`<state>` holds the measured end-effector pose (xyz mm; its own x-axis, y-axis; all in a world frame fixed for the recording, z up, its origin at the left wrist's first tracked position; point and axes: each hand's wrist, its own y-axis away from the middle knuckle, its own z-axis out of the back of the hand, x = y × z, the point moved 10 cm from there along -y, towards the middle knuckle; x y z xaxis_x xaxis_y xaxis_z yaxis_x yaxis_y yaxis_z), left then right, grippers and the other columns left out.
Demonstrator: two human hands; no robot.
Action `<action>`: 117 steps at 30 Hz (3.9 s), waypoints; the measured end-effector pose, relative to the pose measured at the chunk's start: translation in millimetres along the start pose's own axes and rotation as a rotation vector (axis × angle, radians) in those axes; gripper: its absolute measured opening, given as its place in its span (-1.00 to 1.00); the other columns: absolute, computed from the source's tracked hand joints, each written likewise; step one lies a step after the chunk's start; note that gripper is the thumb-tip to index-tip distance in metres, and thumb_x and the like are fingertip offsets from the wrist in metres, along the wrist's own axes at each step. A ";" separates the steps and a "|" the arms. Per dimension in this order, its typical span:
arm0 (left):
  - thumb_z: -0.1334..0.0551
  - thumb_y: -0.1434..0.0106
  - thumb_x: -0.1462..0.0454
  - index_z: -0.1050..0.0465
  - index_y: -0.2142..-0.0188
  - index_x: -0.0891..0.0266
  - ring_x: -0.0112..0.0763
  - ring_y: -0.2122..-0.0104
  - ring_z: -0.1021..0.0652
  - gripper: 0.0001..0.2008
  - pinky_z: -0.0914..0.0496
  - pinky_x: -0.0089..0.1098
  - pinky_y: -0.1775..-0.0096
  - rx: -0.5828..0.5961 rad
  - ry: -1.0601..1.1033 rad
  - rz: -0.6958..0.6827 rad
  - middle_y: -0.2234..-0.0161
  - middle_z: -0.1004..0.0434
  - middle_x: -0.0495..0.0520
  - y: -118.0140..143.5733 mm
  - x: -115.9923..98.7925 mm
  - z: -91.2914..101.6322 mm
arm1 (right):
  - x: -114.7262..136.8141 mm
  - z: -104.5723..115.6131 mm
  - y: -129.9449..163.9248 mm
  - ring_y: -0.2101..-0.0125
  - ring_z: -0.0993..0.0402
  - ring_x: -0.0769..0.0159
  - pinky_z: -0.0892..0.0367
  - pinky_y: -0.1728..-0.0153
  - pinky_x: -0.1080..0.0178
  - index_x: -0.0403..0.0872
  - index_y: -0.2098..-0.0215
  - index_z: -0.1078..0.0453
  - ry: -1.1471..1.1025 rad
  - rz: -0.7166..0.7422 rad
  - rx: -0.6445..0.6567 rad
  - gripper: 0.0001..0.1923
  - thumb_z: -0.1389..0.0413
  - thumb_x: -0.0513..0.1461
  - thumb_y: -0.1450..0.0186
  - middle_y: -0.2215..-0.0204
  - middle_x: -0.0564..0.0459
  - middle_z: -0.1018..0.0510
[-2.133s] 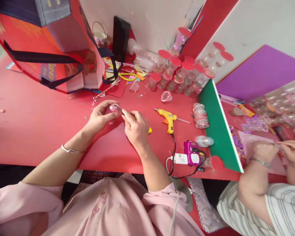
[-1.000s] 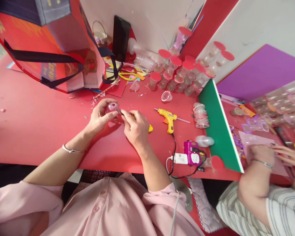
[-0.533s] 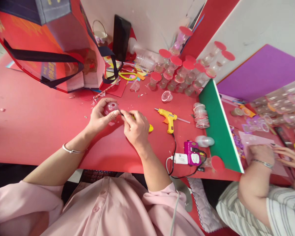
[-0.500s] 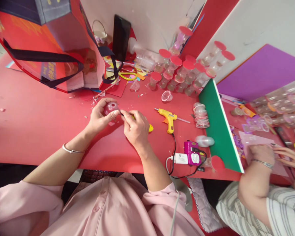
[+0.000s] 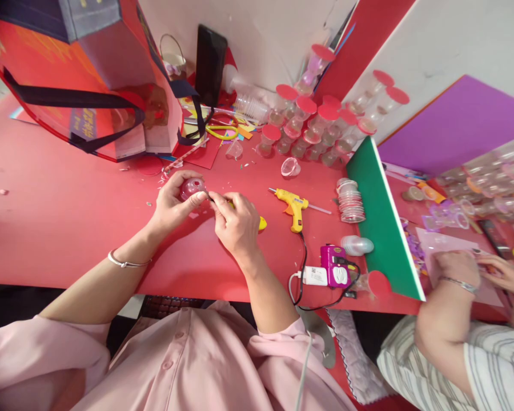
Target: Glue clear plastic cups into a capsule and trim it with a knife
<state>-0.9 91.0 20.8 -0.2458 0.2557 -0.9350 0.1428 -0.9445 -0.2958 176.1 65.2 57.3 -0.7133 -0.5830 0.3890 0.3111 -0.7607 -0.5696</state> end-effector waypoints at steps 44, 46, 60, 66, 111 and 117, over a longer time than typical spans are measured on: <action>-0.45 -0.27 -0.15 -0.52 0.01 0.11 -0.22 0.08 -0.59 -0.50 -0.46 -0.25 -0.05 -0.060 -0.095 -0.120 0.07 -0.58 0.12 1.3 -4.5 4.0 | 0.9 4.4 -0.1 0.18 -0.58 0.28 -0.46 0.05 0.19 0.10 -0.15 -0.63 -0.014 -0.009 -0.017 -0.69 -0.09 -0.13 -0.59 0.17 -0.02 -0.66; -0.45 -0.24 -0.19 -0.51 0.01 0.11 -0.22 0.11 -0.59 -0.45 -0.47 -0.25 0.00 -0.072 -0.092 -0.133 0.08 -0.58 0.12 0.9 -2.4 4.5 | 1.0 4.6 0.3 0.16 -0.58 0.28 -0.46 0.04 0.19 0.11 -0.16 -0.62 -0.016 -0.007 -0.017 -0.69 -0.09 -0.14 -0.58 0.16 -0.02 -0.65; -0.46 -0.19 -0.22 -0.51 0.02 0.11 -0.25 0.19 -0.59 -0.41 -0.49 -0.29 0.14 -0.108 -0.070 -0.192 0.15 -0.60 0.09 -0.8 2.3 6.0 | 5.5 7.9 -0.1 0.19 -0.59 0.30 -0.45 0.06 0.22 0.10 -0.15 -0.63 -0.012 0.023 -0.043 -0.70 -0.11 -0.14 -0.58 0.16 -0.01 -0.67; -0.45 -0.16 -0.26 -0.51 0.03 0.12 -0.28 0.21 -0.58 -0.37 -0.48 -0.29 0.14 -0.127 -0.114 -0.207 0.15 -0.60 0.09 -0.6 3.1 7.6 | 7.1 8.3 -1.1 0.19 -0.59 0.31 -0.46 0.08 0.24 0.08 -0.14 -0.64 -0.029 0.025 -0.041 -0.71 -0.11 -0.15 -0.58 0.18 -0.01 -0.67; -0.43 -0.12 -0.31 -0.49 0.03 0.12 -0.22 0.16 -0.59 -0.31 -0.49 -0.23 0.05 -0.127 -0.127 -0.182 0.14 -0.61 0.12 -3.1 3.0 8.3 | 7.4 9.9 -1.3 0.20 -0.60 0.30 -0.45 0.07 0.23 0.07 -0.12 -0.65 0.012 0.023 -0.028 -0.70 -0.10 -0.13 -0.58 0.19 -0.02 -0.68; -0.41 -0.14 -0.32 -0.50 0.05 0.13 -0.23 0.19 -0.58 -0.33 -0.48 -0.23 0.06 -0.114 -0.137 -0.191 0.15 -0.60 0.12 -2.2 -0.3 7.6 | 4.0 6.1 -0.3 0.18 -0.59 0.29 -0.44 0.07 0.22 0.10 -0.15 -0.64 0.001 0.010 -0.010 -0.70 -0.12 -0.15 -0.57 0.17 -0.02 -0.67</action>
<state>-8.4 91.4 23.2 -0.4053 0.3892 -0.8272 0.1864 -0.8507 -0.4916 177.0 61.3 63.5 -0.7104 -0.5907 0.3826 0.3119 -0.7516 -0.5811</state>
